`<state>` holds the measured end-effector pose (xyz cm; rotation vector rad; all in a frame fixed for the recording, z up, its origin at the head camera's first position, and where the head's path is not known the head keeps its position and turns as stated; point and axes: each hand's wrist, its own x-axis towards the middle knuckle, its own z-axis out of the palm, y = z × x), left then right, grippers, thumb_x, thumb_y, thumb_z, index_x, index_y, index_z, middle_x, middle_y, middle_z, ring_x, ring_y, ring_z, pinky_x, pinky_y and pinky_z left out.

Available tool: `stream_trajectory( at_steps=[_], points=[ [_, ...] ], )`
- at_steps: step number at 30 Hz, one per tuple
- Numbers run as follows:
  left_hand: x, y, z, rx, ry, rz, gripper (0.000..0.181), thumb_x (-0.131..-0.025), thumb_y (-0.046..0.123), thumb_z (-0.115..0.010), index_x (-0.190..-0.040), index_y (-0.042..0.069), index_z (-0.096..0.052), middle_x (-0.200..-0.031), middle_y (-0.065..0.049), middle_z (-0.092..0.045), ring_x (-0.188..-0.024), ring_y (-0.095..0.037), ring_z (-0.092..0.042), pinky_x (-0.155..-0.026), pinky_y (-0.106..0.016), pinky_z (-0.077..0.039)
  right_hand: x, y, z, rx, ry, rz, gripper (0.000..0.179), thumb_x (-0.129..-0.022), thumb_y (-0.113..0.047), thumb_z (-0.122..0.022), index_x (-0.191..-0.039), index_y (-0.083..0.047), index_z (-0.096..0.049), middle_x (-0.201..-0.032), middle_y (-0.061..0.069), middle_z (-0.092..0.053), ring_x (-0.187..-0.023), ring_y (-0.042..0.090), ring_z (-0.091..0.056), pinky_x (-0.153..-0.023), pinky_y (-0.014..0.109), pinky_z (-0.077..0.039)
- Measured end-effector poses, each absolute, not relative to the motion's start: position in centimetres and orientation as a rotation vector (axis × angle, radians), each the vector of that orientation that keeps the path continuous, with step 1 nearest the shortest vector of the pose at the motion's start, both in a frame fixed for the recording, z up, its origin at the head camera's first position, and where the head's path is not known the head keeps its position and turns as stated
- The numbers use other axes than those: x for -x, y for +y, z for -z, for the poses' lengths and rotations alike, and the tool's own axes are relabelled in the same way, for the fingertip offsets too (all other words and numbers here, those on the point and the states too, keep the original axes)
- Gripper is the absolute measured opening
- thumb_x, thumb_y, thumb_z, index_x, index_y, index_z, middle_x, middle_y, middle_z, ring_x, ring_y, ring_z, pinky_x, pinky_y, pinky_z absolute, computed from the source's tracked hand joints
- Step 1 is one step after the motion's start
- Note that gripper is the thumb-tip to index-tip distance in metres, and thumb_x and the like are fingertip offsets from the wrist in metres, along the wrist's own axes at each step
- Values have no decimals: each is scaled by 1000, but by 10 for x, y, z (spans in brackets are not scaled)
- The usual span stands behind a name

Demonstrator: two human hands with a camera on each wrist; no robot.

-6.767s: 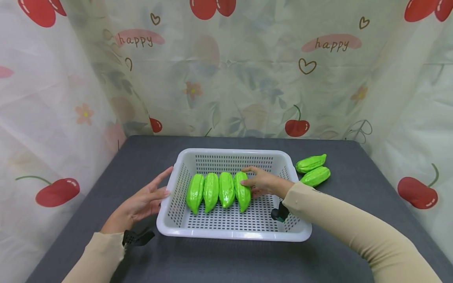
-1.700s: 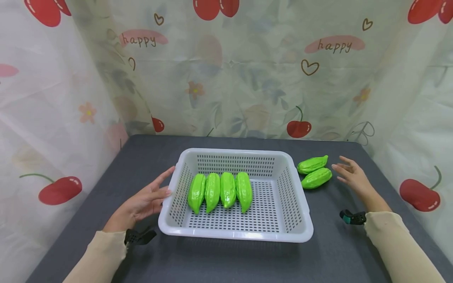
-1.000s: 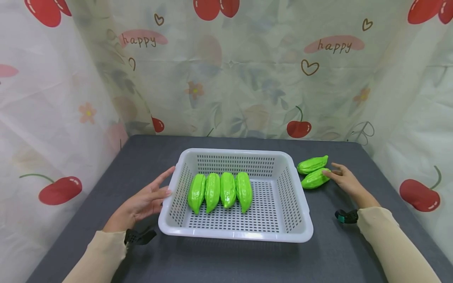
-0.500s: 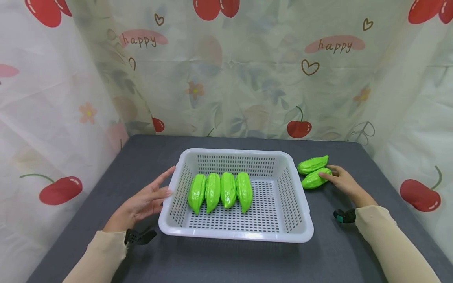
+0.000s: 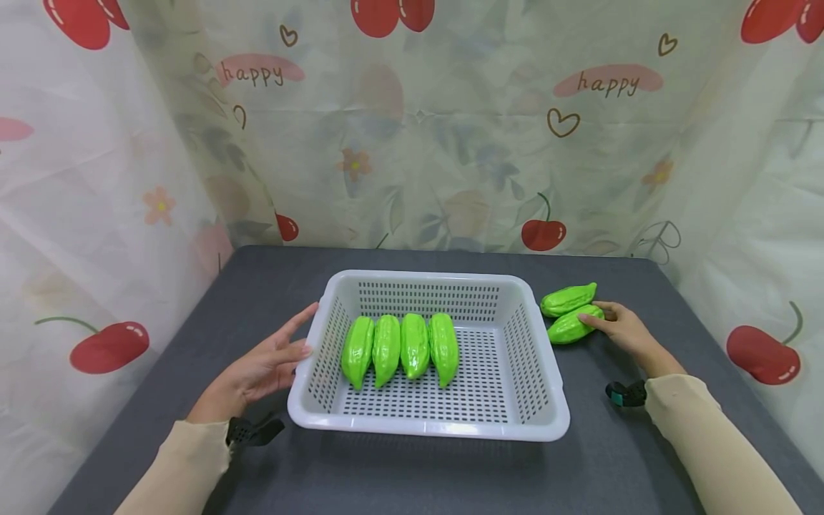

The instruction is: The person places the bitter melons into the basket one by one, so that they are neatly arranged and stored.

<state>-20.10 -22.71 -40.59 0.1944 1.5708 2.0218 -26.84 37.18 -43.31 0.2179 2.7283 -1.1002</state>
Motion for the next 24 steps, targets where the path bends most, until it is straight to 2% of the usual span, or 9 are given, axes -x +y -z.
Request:
stream_trajectory(
  at_steps=[4,7,9,11,13,15,18,21,24],
  points=[
    [201,-227,406,-208,1575,-2018,84,-98,4,-52,-153,44,-4,-156,-14,-25,-124,-39,-54,-93,-63,-45,266,372,434,-222,2754,1155,93,-92,-58,-53,-150,7,-20,-146,39,-23,-133,53,-27,-105,62,-32],
    [201,-228,406,-215,1575,-2018,84,-98,4,-52,-153,44,-4,-156,-14,-26,-125,-39,-53,-93,-63,-44,263,372,434,-208,2772,1237,91,-91,-54,-57,-150,6,-22,-146,38,-26,-130,48,-35,-101,54,-42],
    [201,-228,406,-219,1577,-2017,84,-98,4,-52,-153,44,-4,-156,-14,-26,-125,-38,-54,-93,-63,-44,261,372,434,-186,2764,1322,89,-91,-49,-61,-150,5,-22,-144,36,-27,-122,39,-45,-95,42,-51],
    [201,-228,406,-220,1585,-2014,84,-98,5,-53,-153,44,-4,-156,-14,-27,-124,-37,-54,-93,-63,-45,259,372,434,-174,2733,1416,88,-90,-44,-64,-150,4,-23,-144,35,-27,-109,23,-54,-87,31,-56],
    [200,-228,406,-219,1589,-2011,84,-98,5,-53,-153,45,-4,-155,-14,-27,-124,-37,-55,-93,-63,-45,258,373,434,-168,2706,1475,87,-90,-41,-66,-151,4,-22,-145,35,-25,-99,9,-55,-81,24,-56],
    [200,-228,406,-217,1595,-2009,84,-98,5,-53,-153,45,-5,-155,-14,-27,-123,-36,-55,-93,-63,-45,258,374,434,-181,2689,1510,88,-89,-39,-67,-151,2,-22,-146,36,-23,-95,4,-53,-79,20,-56],
    [200,-228,406,-217,1596,-2009,84,-98,5,-53,-153,45,-5,-155,-14,-26,-123,-37,-55,-93,-63,-45,258,375,434,-200,2692,1515,88,-89,-39,-68,-152,0,-22,-147,36,-23,-107,18,-53,-76,15,-54],
    [201,-228,406,-217,1599,-2007,83,-98,6,-53,-153,45,-5,-155,-14,-27,-123,-37,-55,-92,-63,-45,258,374,434,-223,2690,1535,87,-88,-39,-69,-152,-2,-23,-148,35,-24,-124,36,-43,-72,11,-50],
    [201,-227,406,-215,1597,-2006,83,-98,6,-53,-153,45,-5,-155,-14,-26,-123,-37,-55,-92,-63,-45,258,375,434,-225,2661,1577,87,-88,-38,-69,-152,-2,-22,-149,35,-20,-126,38,-40,-73,11,-50]
  ],
)
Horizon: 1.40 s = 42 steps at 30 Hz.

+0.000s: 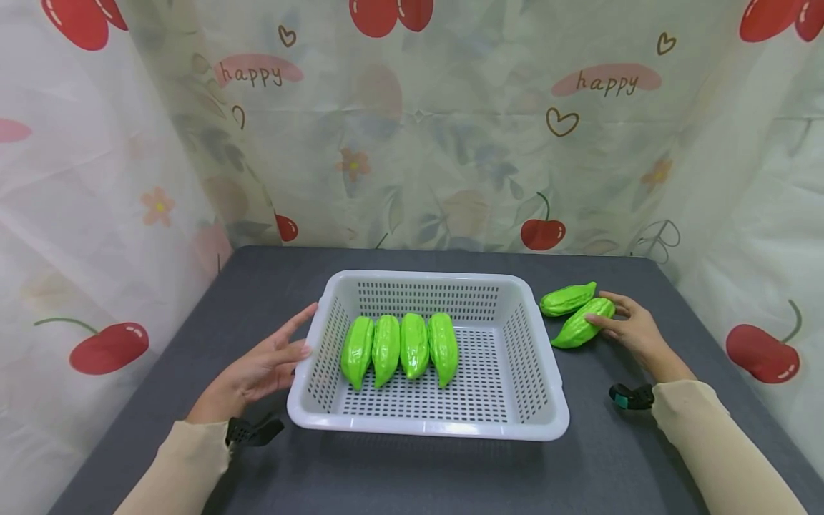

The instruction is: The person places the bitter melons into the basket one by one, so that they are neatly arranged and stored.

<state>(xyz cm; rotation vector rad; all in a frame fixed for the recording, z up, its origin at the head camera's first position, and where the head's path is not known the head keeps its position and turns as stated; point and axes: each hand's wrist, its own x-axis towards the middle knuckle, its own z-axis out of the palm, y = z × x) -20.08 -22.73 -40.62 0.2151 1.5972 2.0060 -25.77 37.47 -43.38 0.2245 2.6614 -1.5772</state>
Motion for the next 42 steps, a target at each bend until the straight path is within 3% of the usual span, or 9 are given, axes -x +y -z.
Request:
stream_trajectory(
  at_steps=[7,14,21,25,28,34,42],
  points=[
    [201,-227,406,-226,1600,-2002,85,-98,4,-53,-154,42,-2,-154,-14,-29,-122,-37,-56,-92,-62,-45,255,375,425,-206,2561,1699,87,-88,-33,-70,-154,-8,-20,-154,34,-7,-121,28,-44,-84,26,-56],
    [202,-228,406,-231,1603,-2000,85,-98,4,-53,-154,42,-2,-155,-14,-29,-122,-37,-56,-93,-62,-45,255,371,419,-218,2567,1756,88,-85,-34,-73,-155,-16,-22,-155,30,-10,-126,31,-40,-82,19,-54],
    [201,-228,406,-219,1595,-2007,84,-98,4,-53,-153,44,-5,-155,-12,-30,-123,-37,-56,-93,-63,-45,267,384,427,-164,2538,1849,78,-82,-36,-77,-147,-39,-34,-145,19,-29,-109,3,-48,-81,16,-53],
    [201,-227,406,-209,1594,-2011,84,-97,4,-53,-153,44,-5,-154,-11,-31,-123,-37,-56,-93,-63,-45,270,386,428,-104,2455,2021,75,-81,-23,-78,-144,-36,-39,-129,7,-41,-103,1,-53,-79,16,-54],
    [201,-227,406,-211,1599,-2009,84,-97,5,-53,-153,44,-5,-155,-12,-30,-123,-37,-55,-93,-62,-45,265,379,418,-41,2399,2117,75,-84,-17,-76,-146,-33,-37,-120,-3,-43,-104,1,-53,-79,13,-52],
    [200,-227,405,-207,1601,-2007,84,-97,4,-54,-153,44,-4,-156,-13,-28,-123,-37,-56,-93,-62,-45,250,362,392,96,2266,2269,74,-88,-8,-69,-149,-30,-32,-118,-5,-42,-103,0,-52,-80,10,-50],
    [200,-226,405,-201,1611,-2002,85,-97,5,-54,-153,44,-4,-157,-15,-25,-123,-36,-56,-93,-62,-45,241,354,375,144,2189,2335,79,-90,-5,-65,-150,-36,-23,-120,-6,-41,-103,2,-53,-72,20,-56]
  ],
)
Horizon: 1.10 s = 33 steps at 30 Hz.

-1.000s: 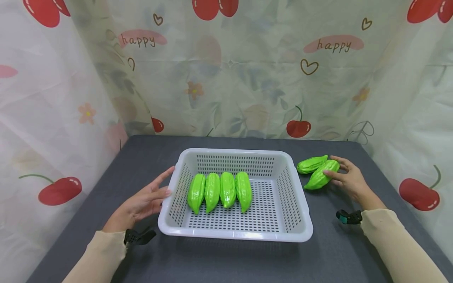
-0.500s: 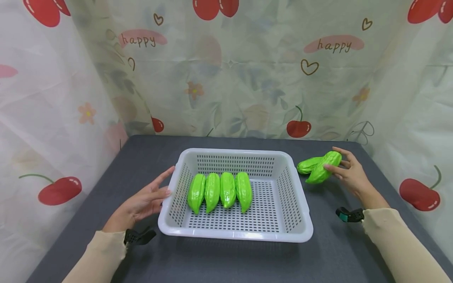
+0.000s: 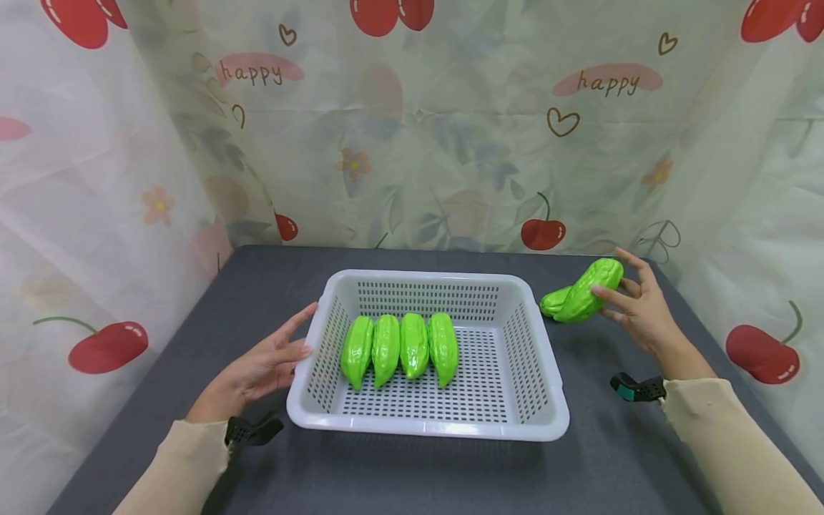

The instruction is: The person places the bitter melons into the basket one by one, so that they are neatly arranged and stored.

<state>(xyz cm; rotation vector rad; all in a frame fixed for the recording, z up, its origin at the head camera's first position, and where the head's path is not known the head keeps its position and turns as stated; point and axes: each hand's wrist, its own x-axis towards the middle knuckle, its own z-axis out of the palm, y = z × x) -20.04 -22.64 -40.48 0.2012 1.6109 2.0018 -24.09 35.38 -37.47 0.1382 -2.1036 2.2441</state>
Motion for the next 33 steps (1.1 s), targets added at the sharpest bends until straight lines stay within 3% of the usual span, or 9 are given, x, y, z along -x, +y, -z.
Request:
stream_trajectory(
  at_steps=[10,19,25,33],
  points=[
    [201,-228,405,-218,1589,-2002,86,-97,3,-52,-154,39,0,-156,-15,-27,-122,-35,-56,-93,-61,-45,236,342,363,-201,-1954,-2327,67,-90,1,-63,-142,-20,-27,-124,-5,-47,-104,1,-58,-76,21,-56],
    [202,-229,406,-231,1575,-2004,85,-98,2,-51,-154,40,0,-157,-15,-24,-124,-35,-55,-94,-61,-45,233,334,357,-322,-1850,-2402,64,-93,4,-56,-144,-22,-28,-122,2,-48,-107,7,-58,-83,19,-54],
    [202,-229,406,-233,1591,-1998,84,-98,3,-51,-154,41,-2,-155,-14,-29,-122,-35,-56,-93,-61,-46,232,328,354,-347,-1772,-2457,61,-93,6,-54,-143,-22,-33,-117,3,-55,-105,9,-61,-84,20,-54],
    [201,-228,405,-219,1593,-1999,84,-98,4,-52,-153,43,-4,-155,-12,-29,-123,-36,-56,-94,-61,-45,229,316,350,-381,-1860,-2395,55,-96,0,-53,-141,-24,-34,-120,0,-52,-104,6,-59,-82,19,-53]
  ],
)
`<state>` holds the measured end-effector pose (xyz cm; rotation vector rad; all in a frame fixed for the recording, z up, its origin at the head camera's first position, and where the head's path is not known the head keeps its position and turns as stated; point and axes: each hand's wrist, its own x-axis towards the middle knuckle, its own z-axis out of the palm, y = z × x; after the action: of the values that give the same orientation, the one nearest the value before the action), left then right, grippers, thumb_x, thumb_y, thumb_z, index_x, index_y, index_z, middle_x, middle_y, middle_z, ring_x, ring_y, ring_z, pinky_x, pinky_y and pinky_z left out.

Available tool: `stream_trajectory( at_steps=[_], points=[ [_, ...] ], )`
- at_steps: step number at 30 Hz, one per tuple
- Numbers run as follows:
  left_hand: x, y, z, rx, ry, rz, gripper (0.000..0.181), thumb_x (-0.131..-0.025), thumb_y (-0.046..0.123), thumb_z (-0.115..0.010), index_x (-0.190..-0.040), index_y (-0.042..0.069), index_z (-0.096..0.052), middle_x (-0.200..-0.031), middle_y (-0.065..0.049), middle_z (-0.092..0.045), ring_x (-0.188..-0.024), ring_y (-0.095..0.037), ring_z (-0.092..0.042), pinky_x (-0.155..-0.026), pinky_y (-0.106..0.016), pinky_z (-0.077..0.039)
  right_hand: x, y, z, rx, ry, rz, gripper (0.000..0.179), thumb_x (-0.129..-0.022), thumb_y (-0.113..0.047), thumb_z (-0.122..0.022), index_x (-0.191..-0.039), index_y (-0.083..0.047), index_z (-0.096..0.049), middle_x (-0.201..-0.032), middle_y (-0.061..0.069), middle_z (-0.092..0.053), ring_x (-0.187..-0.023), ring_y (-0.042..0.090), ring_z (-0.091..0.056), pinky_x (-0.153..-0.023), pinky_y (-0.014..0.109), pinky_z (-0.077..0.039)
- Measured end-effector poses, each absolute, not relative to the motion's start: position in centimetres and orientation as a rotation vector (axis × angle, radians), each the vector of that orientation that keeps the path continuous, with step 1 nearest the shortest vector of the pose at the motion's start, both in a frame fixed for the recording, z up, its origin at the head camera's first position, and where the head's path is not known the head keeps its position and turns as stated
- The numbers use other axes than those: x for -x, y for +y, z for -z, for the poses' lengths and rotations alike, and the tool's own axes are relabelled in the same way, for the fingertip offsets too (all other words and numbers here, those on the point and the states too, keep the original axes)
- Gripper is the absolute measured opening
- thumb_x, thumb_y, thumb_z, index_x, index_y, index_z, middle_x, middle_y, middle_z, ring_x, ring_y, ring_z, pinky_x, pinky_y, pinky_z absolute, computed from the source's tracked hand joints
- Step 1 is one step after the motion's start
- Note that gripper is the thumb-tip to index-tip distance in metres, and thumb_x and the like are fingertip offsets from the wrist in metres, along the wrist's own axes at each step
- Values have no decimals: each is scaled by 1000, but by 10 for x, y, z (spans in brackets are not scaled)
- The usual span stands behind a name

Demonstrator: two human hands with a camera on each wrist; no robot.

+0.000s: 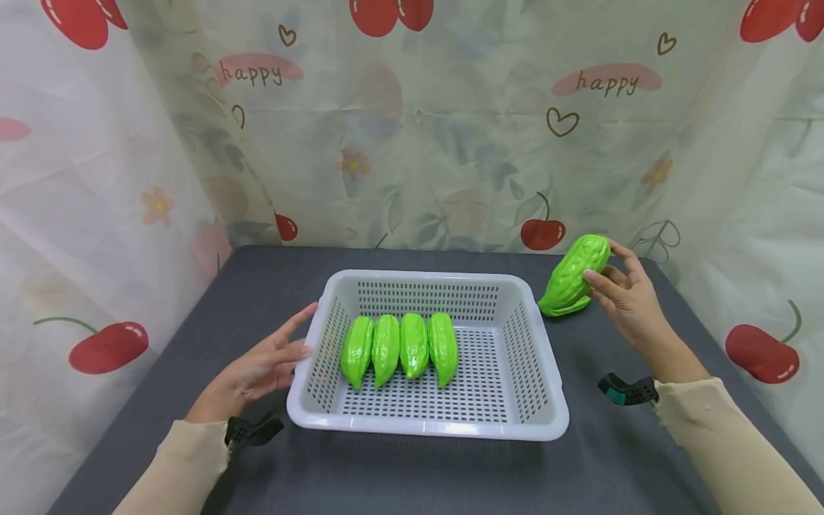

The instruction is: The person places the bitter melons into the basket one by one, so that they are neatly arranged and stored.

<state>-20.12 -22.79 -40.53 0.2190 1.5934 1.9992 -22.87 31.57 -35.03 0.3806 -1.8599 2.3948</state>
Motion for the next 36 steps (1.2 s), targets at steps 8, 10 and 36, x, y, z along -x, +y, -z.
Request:
stream_trajectory(
  at_steps=[8,10,36],
  points=[
    [203,-226,406,-189,1607,-2004,85,-96,2,-53,-154,40,-5,-157,-19,-24,-120,-35,-58,-92,-62,-46,232,306,355,-353,-2089,-2219,52,-97,-9,-56,-140,-28,-34,-116,-7,-55,-86,5,-58,-64,18,-49],
    [203,-226,406,-188,1613,-2002,85,-96,2,-54,-155,39,-5,-157,-19,-23,-119,-35,-58,-92,-62,-47,233,303,357,-332,-2145,-2194,53,-97,-10,-57,-140,-29,-34,-114,-8,-57,-75,5,-57,-58,17,-47],
    [201,-227,408,-218,1641,-1996,84,-97,6,-54,-153,44,-5,-153,-11,-33,-121,-36,-57,-92,-62,-46,240,263,369,-392,-2565,-1919,65,-94,-18,-64,-148,-19,-28,-116,-3,-58,-71,11,-60,-54,25,-54]
  ],
)
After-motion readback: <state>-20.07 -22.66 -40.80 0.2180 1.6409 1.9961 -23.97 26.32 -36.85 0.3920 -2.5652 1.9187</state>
